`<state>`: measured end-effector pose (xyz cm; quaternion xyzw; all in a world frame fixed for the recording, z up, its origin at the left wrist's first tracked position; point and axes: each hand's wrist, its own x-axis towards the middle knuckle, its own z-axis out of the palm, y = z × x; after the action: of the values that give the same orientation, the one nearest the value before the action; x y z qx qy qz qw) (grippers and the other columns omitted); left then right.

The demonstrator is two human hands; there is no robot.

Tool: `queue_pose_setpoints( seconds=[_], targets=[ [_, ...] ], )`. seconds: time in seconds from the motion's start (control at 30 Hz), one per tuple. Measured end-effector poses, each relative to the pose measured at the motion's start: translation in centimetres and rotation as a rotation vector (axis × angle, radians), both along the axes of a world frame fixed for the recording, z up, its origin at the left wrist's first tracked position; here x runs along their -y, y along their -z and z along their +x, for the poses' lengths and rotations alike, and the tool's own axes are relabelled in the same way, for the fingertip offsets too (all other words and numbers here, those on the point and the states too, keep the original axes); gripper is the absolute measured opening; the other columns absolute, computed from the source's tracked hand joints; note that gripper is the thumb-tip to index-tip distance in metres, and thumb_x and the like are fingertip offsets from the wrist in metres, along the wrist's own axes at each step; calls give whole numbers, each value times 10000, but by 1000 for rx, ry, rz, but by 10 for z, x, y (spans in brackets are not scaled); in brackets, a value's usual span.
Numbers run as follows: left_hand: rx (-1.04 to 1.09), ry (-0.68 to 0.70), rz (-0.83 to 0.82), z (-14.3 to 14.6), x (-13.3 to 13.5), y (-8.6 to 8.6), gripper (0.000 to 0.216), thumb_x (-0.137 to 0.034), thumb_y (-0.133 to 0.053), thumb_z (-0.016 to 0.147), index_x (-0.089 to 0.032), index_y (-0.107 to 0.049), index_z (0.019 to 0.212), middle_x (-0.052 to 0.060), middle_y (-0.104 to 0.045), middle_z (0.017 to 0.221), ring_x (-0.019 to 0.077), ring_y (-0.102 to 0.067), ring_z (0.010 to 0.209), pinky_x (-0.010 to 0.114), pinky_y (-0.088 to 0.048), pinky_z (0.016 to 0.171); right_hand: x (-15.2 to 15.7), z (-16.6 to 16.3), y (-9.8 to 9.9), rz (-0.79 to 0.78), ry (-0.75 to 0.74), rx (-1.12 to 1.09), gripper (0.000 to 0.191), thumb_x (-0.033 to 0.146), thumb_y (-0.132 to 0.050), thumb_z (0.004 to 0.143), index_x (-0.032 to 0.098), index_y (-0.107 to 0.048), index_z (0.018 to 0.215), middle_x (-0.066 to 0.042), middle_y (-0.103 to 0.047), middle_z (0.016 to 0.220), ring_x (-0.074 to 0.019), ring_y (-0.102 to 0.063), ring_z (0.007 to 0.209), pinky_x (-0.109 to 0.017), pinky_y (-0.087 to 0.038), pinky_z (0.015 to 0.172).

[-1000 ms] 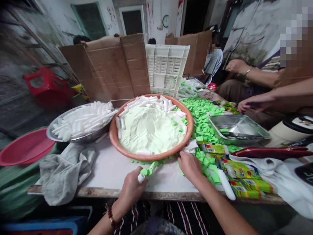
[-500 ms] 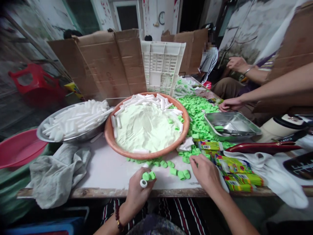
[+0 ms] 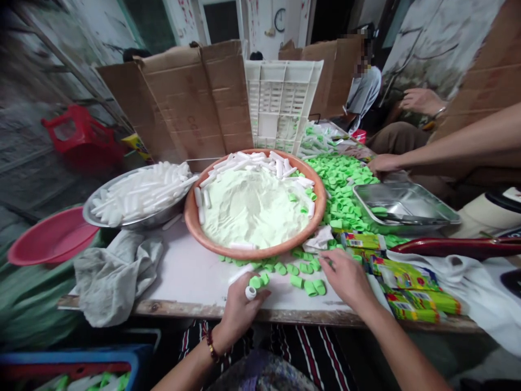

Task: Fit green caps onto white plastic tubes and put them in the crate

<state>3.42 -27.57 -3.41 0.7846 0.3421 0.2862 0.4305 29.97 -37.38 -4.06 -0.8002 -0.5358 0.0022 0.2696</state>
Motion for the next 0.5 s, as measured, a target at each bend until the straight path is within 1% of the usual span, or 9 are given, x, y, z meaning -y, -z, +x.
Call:
queue_pose_setpoints(
  seconds=[0.1, 0.23, 0.3, 0.4, 0.5],
  targets=[
    [8, 9, 3, 2, 0, 1, 79, -130, -638, 772, -182, -579, 777, 6, -640, 802, 173, -566, 756, 267, -420, 713, 4, 5, -2, -16, 28, 53, 331, 403, -457, 886, 186, -707, 884, -81, -687, 859, -208, -632, 712, -328, -479, 674],
    [-5, 6, 4, 3, 0, 1, 86, -132, -648, 774, -180, -577, 769, 6, -639, 781, 174, -567, 744, 267, -407, 693, -5, 0, 2, -94, -15, 200, 354, 448, -481, 887, 181, -715, 896, -92, -645, 826, -244, -627, 784, -349, -471, 696],
    [-5, 8, 3, 2, 0, 0, 89, -136, -647, 776, -180, -572, 756, 7, -637, 777, 174, -564, 739, 266, -400, 680, -9, -6, 4, -108, -58, 220, 339, 454, -506, 878, 182, -707, 908, -90, -633, 827, -250, -620, 800, -354, -469, 705],
    [-6, 13, 6, 0, 1, 0, 89, -157, -648, 784, -181, -569, 751, 10, -637, 776, 173, -561, 728, 268, -396, 672, -10, -15, 7, -53, -105, 125, 292, 412, -510, 879, 181, -682, 930, -82, -640, 848, -241, -615, 816, -350, -472, 728],
    [-19, 9, 13, 0, 1, 1, 87, -168, -649, 785, -183, -569, 755, 11, -636, 772, 175, -563, 726, 272, -399, 675, -3, -21, 6, 12, -52, -39, 284, 413, -506, 876, 187, -674, 915, -55, -638, 787, -205, -599, 709, -320, -475, 660]
  ],
)
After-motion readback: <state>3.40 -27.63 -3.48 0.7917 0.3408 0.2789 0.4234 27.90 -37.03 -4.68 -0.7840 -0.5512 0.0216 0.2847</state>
